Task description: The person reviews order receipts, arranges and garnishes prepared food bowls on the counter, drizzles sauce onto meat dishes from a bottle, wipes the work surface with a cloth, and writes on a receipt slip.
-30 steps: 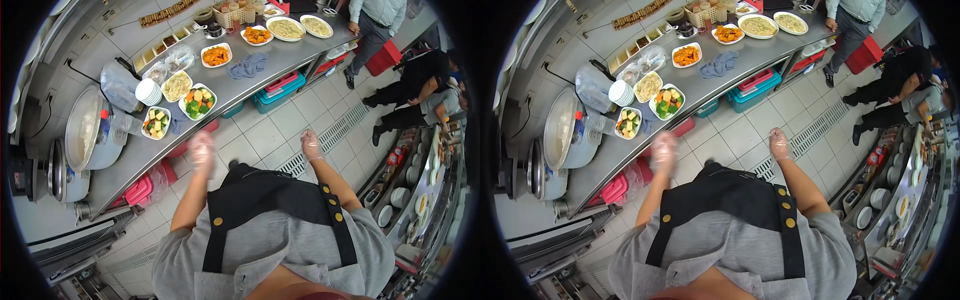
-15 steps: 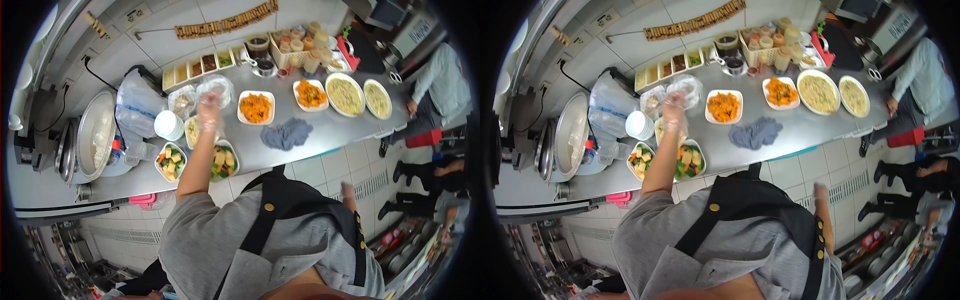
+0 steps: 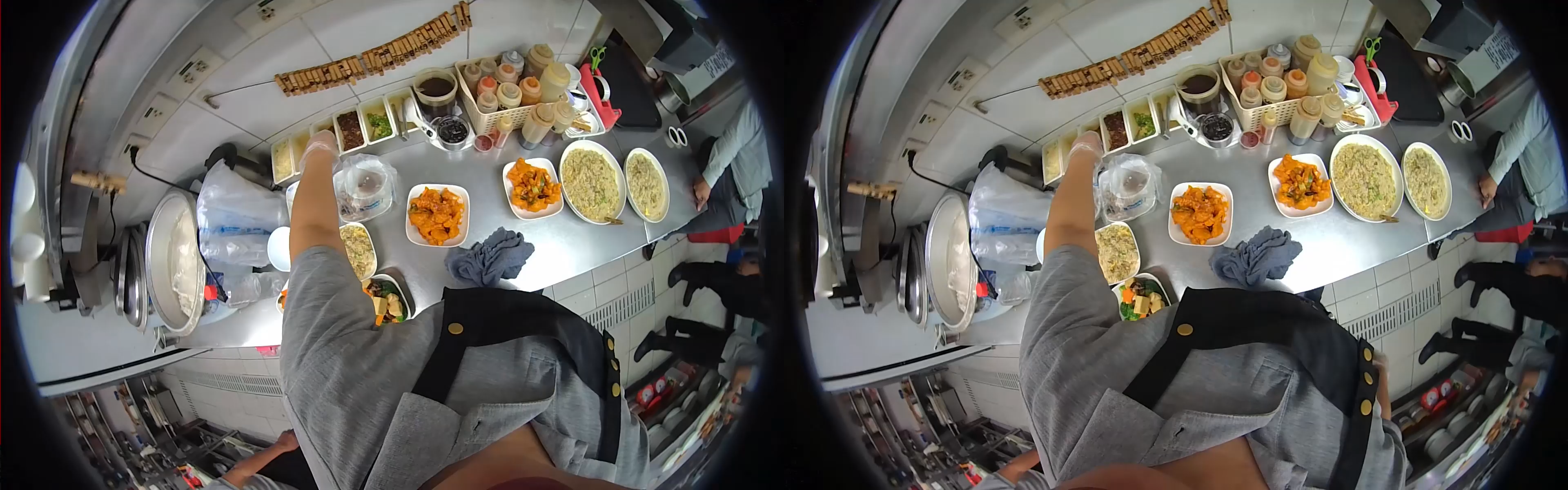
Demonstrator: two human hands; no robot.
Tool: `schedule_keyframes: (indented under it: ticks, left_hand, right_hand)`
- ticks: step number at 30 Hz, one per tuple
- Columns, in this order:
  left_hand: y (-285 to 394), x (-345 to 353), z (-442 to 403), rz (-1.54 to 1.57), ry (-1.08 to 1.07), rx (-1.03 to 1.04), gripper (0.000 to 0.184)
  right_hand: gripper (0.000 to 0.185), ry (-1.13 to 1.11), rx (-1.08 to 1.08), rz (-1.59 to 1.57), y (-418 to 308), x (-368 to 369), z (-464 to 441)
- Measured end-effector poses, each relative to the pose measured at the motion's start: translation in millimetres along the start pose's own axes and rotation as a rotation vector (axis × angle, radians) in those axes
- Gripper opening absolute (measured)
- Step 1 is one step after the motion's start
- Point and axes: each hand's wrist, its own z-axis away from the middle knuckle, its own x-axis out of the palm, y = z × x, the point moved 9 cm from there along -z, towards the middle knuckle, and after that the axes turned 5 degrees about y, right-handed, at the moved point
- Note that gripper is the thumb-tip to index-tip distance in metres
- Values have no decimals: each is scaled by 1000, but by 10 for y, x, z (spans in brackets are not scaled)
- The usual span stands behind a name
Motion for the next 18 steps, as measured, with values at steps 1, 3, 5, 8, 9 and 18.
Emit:
schedule_keyframes:
  ticks: [1, 3, 5, 8, 9, 18]
  left_hand:
    - [-4, 67, -61, -3, -10, 8, 22]
    - [-42, 144, -110, 9, 4, -4, 22]
    - [-65, 176, -139, 2, 1, -20, 21]
    - [-107, 167, -128, 54, 90, -67, 21]
    - [-112, 181, -89, 55, 80, -67, 21]
    - [-251, -484, 399, 398, 612, -286, 16]
  right_hand:
    - [17, -6, -4, 4, -16, -30, -39]
    - [16, -17, -16, 12, -48, -69, -77]
    - [15, -22, -23, 22, -79, -106, -120]
    - [14, -30, -37, 35, -72, -153, -151]
    - [14, -35, -44, 39, -64, -156, -130]
    - [13, -36, -120, 76, 47, -249, -221]
